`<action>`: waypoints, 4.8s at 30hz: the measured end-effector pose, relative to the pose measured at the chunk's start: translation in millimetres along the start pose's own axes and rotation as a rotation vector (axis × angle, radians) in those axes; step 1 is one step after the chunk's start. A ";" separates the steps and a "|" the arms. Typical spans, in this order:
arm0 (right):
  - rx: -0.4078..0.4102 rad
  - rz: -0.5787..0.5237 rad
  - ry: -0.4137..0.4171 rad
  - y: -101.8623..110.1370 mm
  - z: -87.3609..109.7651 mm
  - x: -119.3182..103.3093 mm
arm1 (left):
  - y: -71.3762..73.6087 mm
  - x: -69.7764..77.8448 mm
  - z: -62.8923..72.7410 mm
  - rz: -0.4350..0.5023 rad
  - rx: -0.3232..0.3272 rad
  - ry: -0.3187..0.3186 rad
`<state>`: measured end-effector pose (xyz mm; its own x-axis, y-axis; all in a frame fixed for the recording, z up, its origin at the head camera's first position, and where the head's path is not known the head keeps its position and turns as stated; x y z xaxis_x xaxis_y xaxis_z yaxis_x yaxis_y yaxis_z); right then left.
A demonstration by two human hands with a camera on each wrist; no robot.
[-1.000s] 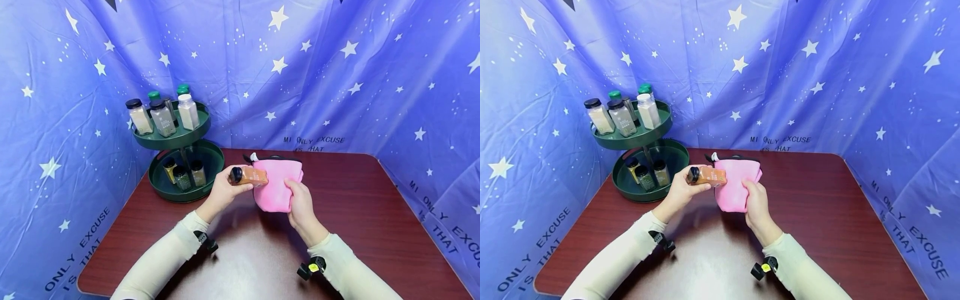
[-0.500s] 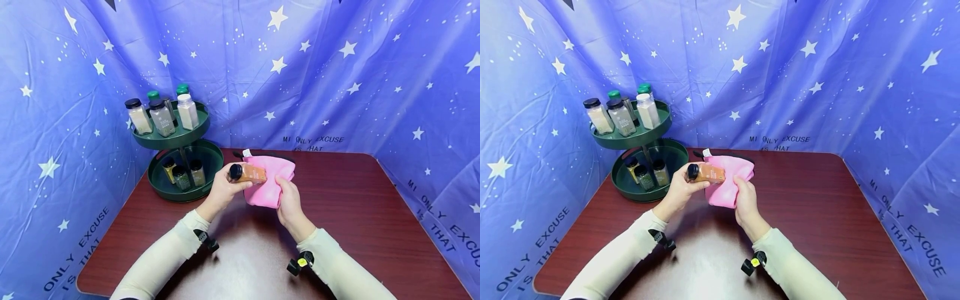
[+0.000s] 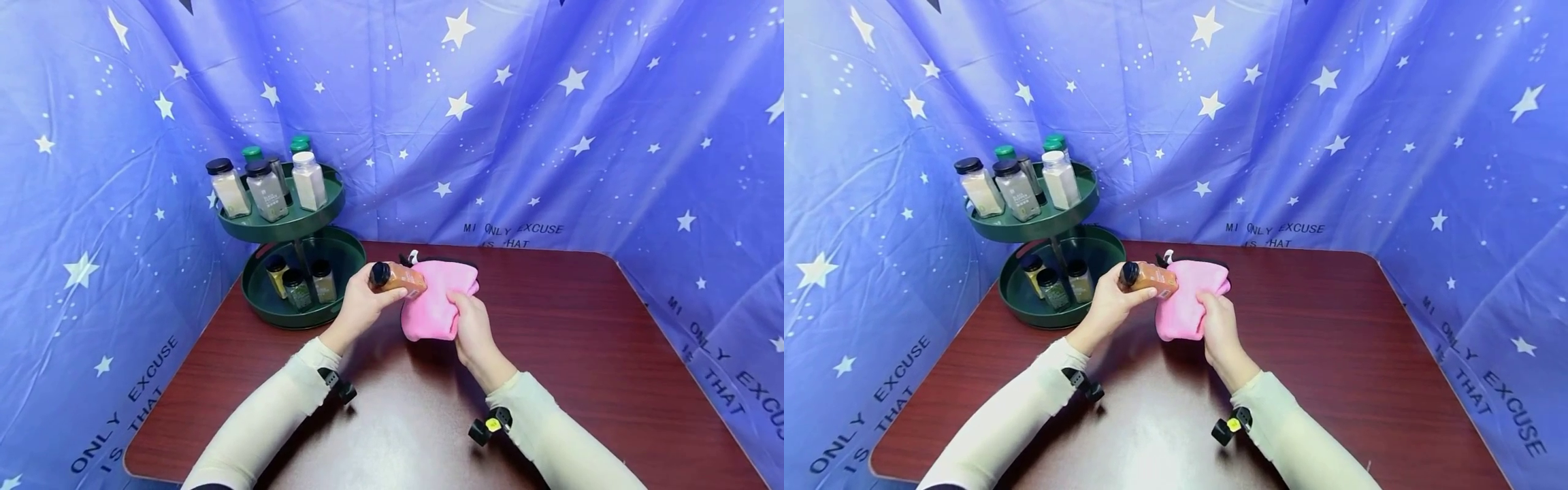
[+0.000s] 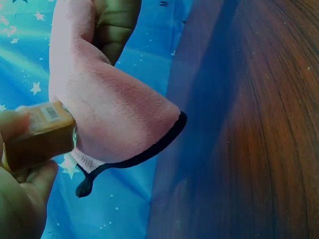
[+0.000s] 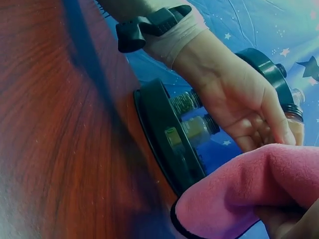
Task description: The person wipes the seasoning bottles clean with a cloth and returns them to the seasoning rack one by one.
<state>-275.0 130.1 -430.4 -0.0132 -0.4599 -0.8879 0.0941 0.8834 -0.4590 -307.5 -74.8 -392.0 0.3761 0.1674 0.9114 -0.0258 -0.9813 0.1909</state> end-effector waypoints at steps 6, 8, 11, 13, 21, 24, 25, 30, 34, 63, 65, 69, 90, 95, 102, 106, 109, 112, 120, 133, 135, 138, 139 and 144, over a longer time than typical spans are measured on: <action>0.021 0.027 0.044 5.3 -1.5 -10.5 | -0.2 3.2 3.7 -0.015 -0.004 0.030; 0.015 0.010 0.065 4.5 -2.3 -14.8 | -2.0 7.0 5.7 -0.006 -0.018 0.027; 0.006 -0.021 0.080 3.5 -4.0 -18.5 | -7.0 12.7 9.4 0.003 -0.054 0.021; 0.000 -0.048 0.064 2.5 -5.2 -17.2 | -11.0 17.1 11.9 0.010 -0.078 0.011; -0.067 -0.104 -0.079 -7.3 -1.4 -1.8 | -12.9 34.7 15.1 0.061 -0.067 -0.040; -0.075 -0.082 -0.100 -6.9 1.1 1.2 | -10.7 32.5 11.9 0.061 -0.048 -0.042; -0.076 -0.075 -0.104 -6.2 1.8 1.8 | -10.0 31.2 11.0 0.060 -0.044 -0.039; -0.070 -0.047 -0.092 0.3 2.6 -1.1 | -6.5 22.4 6.4 0.062 -0.036 -0.041; -0.079 -0.030 -0.069 3.5 3.1 -6.9 | -3.5 18.2 6.0 0.051 -0.028 -0.022; -0.011 0.073 0.009 29.3 6.4 -22.3 | 11.6 28.2 -8.6 -0.327 -0.120 -0.051; -0.017 0.049 -0.009 29.1 6.4 -20.1 | 14.8 28.4 -13.8 -0.372 -0.135 -0.038; -0.029 0.016 -0.041 28.8 6.8 -16.0 | 23.8 28.4 -25.0 -0.461 -0.145 -0.007; -0.035 -0.004 -0.059 28.1 8.5 -14.0 | 57.3 9.6 -69.5 -0.653 -0.183 0.127; -0.034 0.006 -0.058 28.5 8.8 -13.1 | 63.0 4.6 -78.5 -0.704 -0.187 0.141; -0.029 0.013 -0.056 28.6 8.8 -11.6 | 67.1 -5.3 -87.9 -0.697 -0.209 0.194; -0.027 0.014 -0.053 28.4 9.4 -11.8 | 67.4 -9.9 -93.9 -0.724 -0.215 0.182; -0.019 0.019 -0.050 29.2 10.1 -12.5 | 67.7 -12.6 -98.1 -0.757 -0.214 0.166; -0.018 0.021 -0.049 29.7 10.7 -12.7 | 66.9 -16.6 -101.6 -0.783 -0.226 0.164; -0.025 0.016 -0.053 29.3 11.6 -12.1 | 72.0 -25.4 -107.7 -0.819 -0.255 0.202; -0.016 0.028 -0.061 31.9 11.6 -9.9 | 77.2 -42.2 -106.3 -0.931 -0.285 0.251; -0.016 0.033 -0.061 32.2 11.9 -9.5 | 78.3 -42.4 -105.9 -0.930 -0.276 0.270; -0.015 0.036 -0.059 32.4 12.2 -9.0 | 79.7 -42.5 -105.4 -0.929 -0.266 0.300; -0.015 0.032 -0.057 32.5 12.4 -8.9 | 80.0 -42.9 -105.3 -0.933 -0.265 0.308; -0.021 0.026 -0.060 31.8 12.5 -6.6 | 81.4 -44.6 -104.2 -0.961 -0.263 0.336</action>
<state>-259.5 160.1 -438.8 0.0485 -0.4405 -0.8965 0.0729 0.8967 -0.4366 -422.9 -152.2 -379.1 0.0694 0.9218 0.3815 -0.0681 -0.3771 0.9237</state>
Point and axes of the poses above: each hand's wrist, its own z-axis away from the middle knuckle, its own y-axis out of the back of the hand, x = y × z, the point moved 10 cm from there along -z, towards the middle knuckle, and after that the axes turned 3 degrees about -z, right-handed, at the moved point
